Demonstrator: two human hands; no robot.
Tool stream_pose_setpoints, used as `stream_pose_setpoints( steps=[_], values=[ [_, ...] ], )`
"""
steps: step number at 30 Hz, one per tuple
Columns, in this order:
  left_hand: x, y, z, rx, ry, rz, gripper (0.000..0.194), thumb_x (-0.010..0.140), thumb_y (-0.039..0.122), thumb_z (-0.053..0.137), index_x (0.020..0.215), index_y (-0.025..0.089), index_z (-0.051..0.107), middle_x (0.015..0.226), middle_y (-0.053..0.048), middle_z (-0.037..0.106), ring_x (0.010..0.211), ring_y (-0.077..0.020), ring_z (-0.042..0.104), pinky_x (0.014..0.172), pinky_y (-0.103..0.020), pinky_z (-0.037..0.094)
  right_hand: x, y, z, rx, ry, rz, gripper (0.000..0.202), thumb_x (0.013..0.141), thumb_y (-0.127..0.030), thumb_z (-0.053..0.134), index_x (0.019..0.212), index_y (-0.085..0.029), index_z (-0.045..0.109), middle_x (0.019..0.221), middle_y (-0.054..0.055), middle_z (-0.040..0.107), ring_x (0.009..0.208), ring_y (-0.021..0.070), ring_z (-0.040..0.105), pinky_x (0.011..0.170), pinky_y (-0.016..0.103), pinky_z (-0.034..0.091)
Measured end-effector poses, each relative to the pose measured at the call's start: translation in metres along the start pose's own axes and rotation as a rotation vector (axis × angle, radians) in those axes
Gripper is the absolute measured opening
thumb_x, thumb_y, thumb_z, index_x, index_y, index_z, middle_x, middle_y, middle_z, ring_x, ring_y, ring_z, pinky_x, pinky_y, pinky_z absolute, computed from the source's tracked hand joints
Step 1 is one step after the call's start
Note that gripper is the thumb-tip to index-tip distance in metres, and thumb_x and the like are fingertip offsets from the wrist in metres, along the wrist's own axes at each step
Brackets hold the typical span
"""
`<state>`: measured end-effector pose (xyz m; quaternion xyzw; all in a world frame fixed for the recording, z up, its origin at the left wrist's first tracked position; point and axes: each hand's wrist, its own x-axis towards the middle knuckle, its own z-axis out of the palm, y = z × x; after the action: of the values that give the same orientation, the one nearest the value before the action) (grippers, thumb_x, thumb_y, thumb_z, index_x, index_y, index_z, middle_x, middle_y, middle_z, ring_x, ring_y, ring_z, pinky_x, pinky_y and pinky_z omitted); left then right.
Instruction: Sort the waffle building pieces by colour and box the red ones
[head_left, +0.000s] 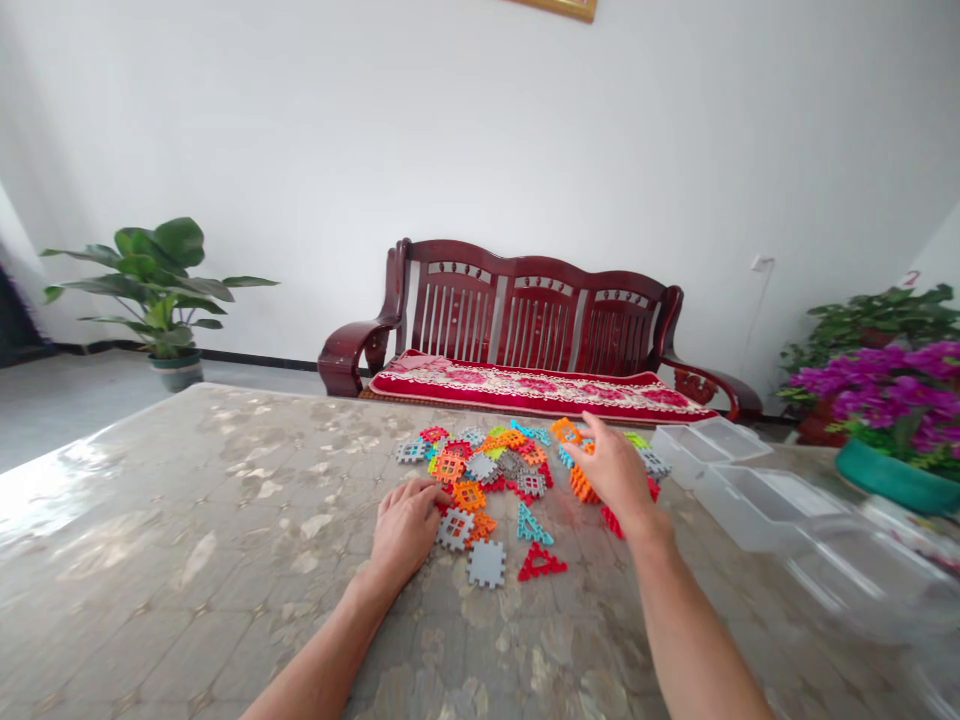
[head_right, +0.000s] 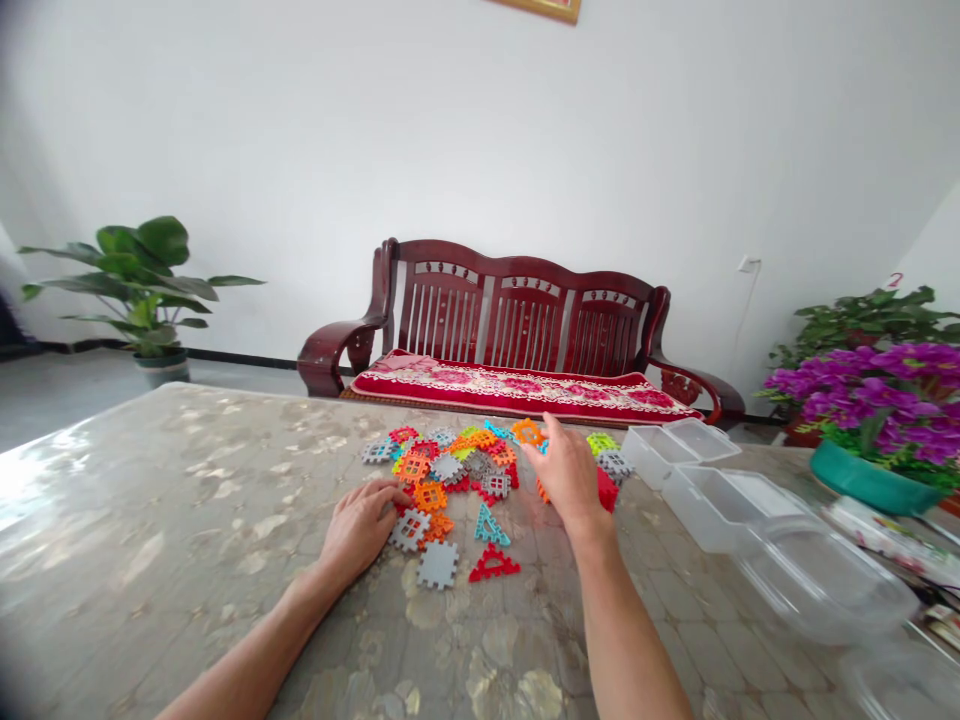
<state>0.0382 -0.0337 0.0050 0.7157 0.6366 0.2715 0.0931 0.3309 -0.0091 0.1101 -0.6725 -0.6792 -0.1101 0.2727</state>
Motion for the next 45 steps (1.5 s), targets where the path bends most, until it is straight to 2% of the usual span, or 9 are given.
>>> stream_pose_setpoints(
  steps=[3, 9, 14, 21, 27, 32, 36, 40, 45],
  values=[
    [0.000, 0.000, 0.000, 0.001, 0.008, 0.003, 0.032, 0.076, 0.015, 0.049, 0.090, 0.030, 0.072, 0.119, 0.001, 0.066, 0.114, -0.0215, 0.055, 0.103, -0.041, 0.035, 0.005, 0.020, -0.010, -0.102, -0.043, 0.081, 0.051, 0.083, -0.040, 0.061, 0.129, -0.019, 0.055, 0.106, 0.009, 0.072, 0.098, 0.0249, 0.065, 0.083, 0.032, 0.046],
    [0.000, -0.001, 0.001, 0.003, 0.019, 0.005, 0.032, 0.076, 0.014, 0.049, 0.089, 0.031, 0.073, 0.119, 0.001, 0.065, 0.115, -0.0215, 0.055, 0.102, -0.040, 0.036, 0.011, 0.044, -0.008, -0.224, -0.104, 0.170, 0.054, 0.084, -0.044, 0.057, 0.130, -0.017, 0.054, 0.106, 0.012, 0.072, 0.097, 0.0266, 0.066, 0.081, 0.034, 0.046],
    [0.001, -0.004, 0.004, 0.010, 0.020, 0.008, 0.033, 0.076, 0.014, 0.048, 0.090, 0.032, 0.073, 0.120, 0.002, 0.065, 0.115, -0.0216, 0.055, 0.101, -0.041, 0.036, 0.011, 0.048, -0.009, -0.315, -0.175, 0.181, 0.049, 0.083, -0.045, 0.057, 0.124, -0.018, 0.057, 0.098, 0.013, 0.073, 0.095, 0.0284, 0.067, 0.080, 0.036, 0.045],
    [0.001, -0.003, 0.003, 0.001, 0.014, 0.009, 0.032, 0.077, 0.014, 0.048, 0.090, 0.031, 0.072, 0.120, 0.002, 0.065, 0.116, -0.0210, 0.054, 0.102, -0.040, 0.035, 0.008, 0.044, -0.012, -0.348, -0.168, 0.157, 0.042, 0.084, -0.043, 0.055, 0.119, -0.020, 0.062, 0.100, 0.013, 0.072, 0.095, 0.0287, 0.066, 0.080, 0.037, 0.045],
    [0.001, -0.001, 0.002, 0.000, 0.003, -0.015, 0.032, 0.076, 0.014, 0.049, 0.090, 0.031, 0.073, 0.121, 0.002, 0.065, 0.116, -0.0212, 0.054, 0.102, -0.041, 0.034, 0.005, 0.015, -0.011, -0.095, -0.074, 0.066, 0.038, 0.085, -0.033, 0.055, 0.121, -0.026, 0.063, 0.107, 0.006, 0.072, 0.100, 0.0231, 0.065, 0.083, 0.031, 0.046],
    [-0.001, -0.001, 0.001, 0.015, 0.005, 0.000, 0.034, 0.078, 0.015, 0.048, 0.093, 0.033, 0.074, 0.122, 0.002, 0.065, 0.117, -0.0215, 0.054, 0.103, -0.041, 0.034, -0.011, -0.030, 0.022, 0.185, -0.277, -0.130, 0.034, 0.083, -0.024, 0.057, 0.115, -0.027, 0.067, 0.106, 0.002, 0.073, 0.099, 0.0181, 0.065, 0.085, 0.027, 0.047],
    [-0.002, 0.001, 0.001, 0.040, -0.005, 0.028, 0.037, 0.081, 0.016, 0.048, 0.100, 0.036, 0.073, 0.123, 0.002, 0.064, 0.120, -0.0227, 0.051, 0.104, -0.042, 0.033, -0.032, -0.058, 0.054, 0.293, -0.418, -0.302, 0.039, 0.080, -0.012, 0.054, 0.113, -0.027, 0.068, 0.112, 0.001, 0.071, 0.105, 0.0171, 0.063, 0.093, 0.028, 0.045],
    [-0.002, 0.001, 0.003, 0.051, -0.002, 0.031, 0.039, 0.083, 0.016, 0.048, 0.104, 0.038, 0.072, 0.124, 0.002, 0.064, 0.121, -0.0232, 0.050, 0.105, -0.043, 0.032, -0.047, -0.069, 0.071, 0.311, -0.443, -0.436, 0.041, 0.080, -0.008, 0.053, 0.115, -0.025, 0.066, 0.116, 0.003, 0.067, 0.111, 0.0169, 0.059, 0.097, 0.027, 0.042],
    [0.000, 0.000, 0.005, 0.020, -0.002, 0.057, 0.044, 0.084, 0.013, 0.045, 0.109, 0.038, 0.071, 0.126, 0.002, 0.062, 0.121, -0.0217, 0.049, 0.106, -0.042, 0.034, -0.050, -0.074, 0.073, 0.249, -0.446, -0.515, 0.029, 0.084, -0.018, 0.059, 0.111, -0.027, 0.065, 0.107, 0.002, 0.065, 0.106, 0.0173, 0.059, 0.092, 0.027, 0.044]
  ],
)
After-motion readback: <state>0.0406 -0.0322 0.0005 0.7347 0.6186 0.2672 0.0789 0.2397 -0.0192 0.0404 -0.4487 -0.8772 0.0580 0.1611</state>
